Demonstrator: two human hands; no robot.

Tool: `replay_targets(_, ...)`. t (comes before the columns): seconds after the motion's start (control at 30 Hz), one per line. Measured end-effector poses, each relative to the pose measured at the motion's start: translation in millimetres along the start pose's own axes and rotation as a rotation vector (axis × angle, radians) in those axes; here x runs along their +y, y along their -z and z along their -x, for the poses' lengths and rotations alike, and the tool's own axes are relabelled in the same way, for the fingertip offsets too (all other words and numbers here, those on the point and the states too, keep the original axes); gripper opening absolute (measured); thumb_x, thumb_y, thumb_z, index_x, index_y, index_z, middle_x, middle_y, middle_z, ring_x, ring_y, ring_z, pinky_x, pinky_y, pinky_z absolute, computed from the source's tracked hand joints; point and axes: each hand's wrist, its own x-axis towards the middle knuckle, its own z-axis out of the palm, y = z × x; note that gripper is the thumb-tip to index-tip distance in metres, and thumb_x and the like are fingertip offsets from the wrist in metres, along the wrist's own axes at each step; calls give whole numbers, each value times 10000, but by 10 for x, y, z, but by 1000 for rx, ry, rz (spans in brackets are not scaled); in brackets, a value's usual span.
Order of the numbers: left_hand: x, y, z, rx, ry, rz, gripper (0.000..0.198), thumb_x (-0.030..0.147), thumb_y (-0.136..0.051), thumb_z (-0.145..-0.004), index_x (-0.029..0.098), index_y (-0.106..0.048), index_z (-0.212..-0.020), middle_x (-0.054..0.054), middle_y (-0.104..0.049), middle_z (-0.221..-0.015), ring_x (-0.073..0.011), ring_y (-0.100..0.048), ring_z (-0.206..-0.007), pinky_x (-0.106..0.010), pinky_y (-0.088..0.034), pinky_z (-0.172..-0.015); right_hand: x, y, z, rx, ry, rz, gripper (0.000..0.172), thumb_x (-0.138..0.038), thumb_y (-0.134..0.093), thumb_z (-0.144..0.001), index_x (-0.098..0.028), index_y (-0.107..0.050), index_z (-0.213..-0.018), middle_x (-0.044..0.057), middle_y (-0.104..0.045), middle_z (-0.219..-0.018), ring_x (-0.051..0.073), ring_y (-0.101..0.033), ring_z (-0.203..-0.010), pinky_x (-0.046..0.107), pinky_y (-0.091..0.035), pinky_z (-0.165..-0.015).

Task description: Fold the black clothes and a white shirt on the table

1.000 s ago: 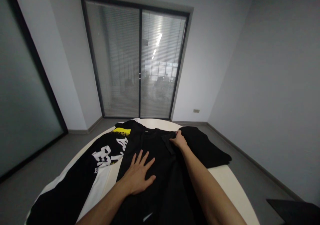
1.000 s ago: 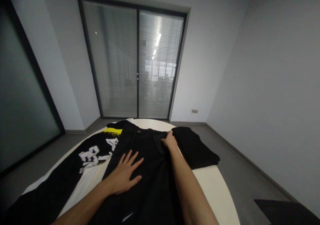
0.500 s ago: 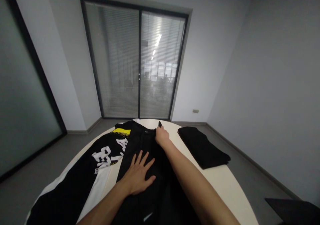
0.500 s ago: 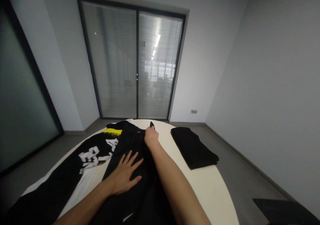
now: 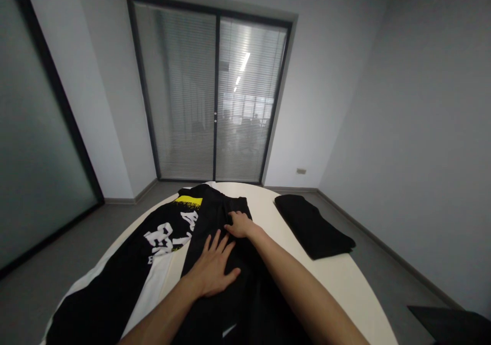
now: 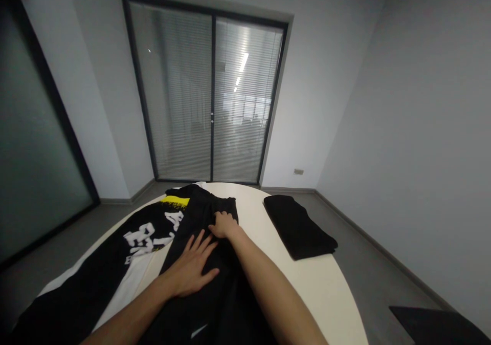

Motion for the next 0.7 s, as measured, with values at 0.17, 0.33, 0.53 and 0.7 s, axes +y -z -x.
replay_targets(0.17, 35, 12, -28, -10, -3, 4, 714, 610, -441, -921, 213, -391, -1513, -99, -174, -1649, -357, -37, -1516, -580, -58, -1213, 85, -112, 224, 88, -109, 64, 524, -291, -439, -981, -146, -391, -1483, 197, -421, -1508, 332, -408, -1378, 465, -400, -1054)
replay_targets(0.33, 36, -30, -44, -5, -6, 2, 708, 613, -431, -927, 221, -385, -1515, -94, -172, -1651, -352, -39, -1518, -573, -73, -1216, 158, -160, 216, 54, -79, 75, 513, -314, -384, -1004, -109, -414, -1474, 187, -340, -1572, 316, -285, -1461, 461, -306, -1132)
replay_targets(0.53, 13, -81, -50, 60, -17, -1, 630, 549, -467, -930, 248, -423, -1482, -86, -253, -1634, -337, -95, -1519, -574, -93, -1216, 162, -215, 210, 56, -16, 82, 559, -384, -354, -1010, -120, -381, -1502, 165, -303, -1596, 327, -273, -1463, 478, -277, -1142)
replay_targets(0.7, 14, -87, -44, 69, -11, -17, 639, 540, -464, -932, 226, -426, -1487, -115, -310, -1607, -331, -137, -1514, -566, -108, -1216, 123, -115, 316, 280, -191, 199, 399, -359, -532, -934, -112, -607, -1238, 211, -605, -1269, 323, -568, -1182, 411, -480, -912)
